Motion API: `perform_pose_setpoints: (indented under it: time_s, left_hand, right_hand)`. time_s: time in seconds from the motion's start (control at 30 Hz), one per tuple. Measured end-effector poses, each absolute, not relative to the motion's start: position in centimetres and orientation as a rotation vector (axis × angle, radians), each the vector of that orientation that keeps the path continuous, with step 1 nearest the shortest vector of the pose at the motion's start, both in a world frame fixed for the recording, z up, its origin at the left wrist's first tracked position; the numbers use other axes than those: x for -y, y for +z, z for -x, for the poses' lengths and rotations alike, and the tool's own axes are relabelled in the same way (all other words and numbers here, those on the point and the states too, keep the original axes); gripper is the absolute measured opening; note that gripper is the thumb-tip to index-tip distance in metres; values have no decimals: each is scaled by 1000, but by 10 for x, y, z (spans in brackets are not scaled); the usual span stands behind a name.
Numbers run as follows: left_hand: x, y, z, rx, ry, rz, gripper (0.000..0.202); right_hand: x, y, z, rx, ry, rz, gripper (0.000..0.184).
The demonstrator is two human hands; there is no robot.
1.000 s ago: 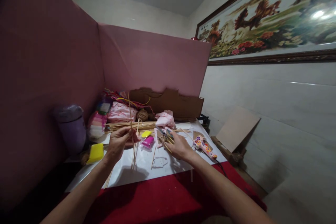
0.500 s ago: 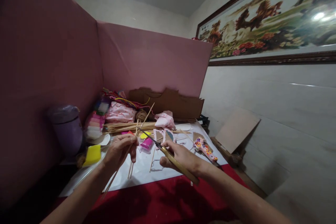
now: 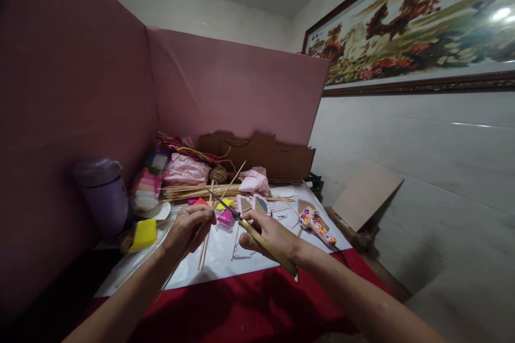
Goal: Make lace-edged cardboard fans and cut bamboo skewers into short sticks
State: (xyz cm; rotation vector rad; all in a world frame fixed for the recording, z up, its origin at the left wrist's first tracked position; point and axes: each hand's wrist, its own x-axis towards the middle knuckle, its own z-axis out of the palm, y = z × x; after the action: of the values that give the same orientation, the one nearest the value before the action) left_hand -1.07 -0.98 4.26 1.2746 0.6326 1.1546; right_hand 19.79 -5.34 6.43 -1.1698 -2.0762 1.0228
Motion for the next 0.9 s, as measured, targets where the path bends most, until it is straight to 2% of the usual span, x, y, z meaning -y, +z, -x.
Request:
perform_pose_setpoints:
  time_s: [0.9]
  left_hand:
    - [11,43,10,-667,1145,-1321,22]
  right_hand:
    - [49,66,-195,2090,961,1123,60]
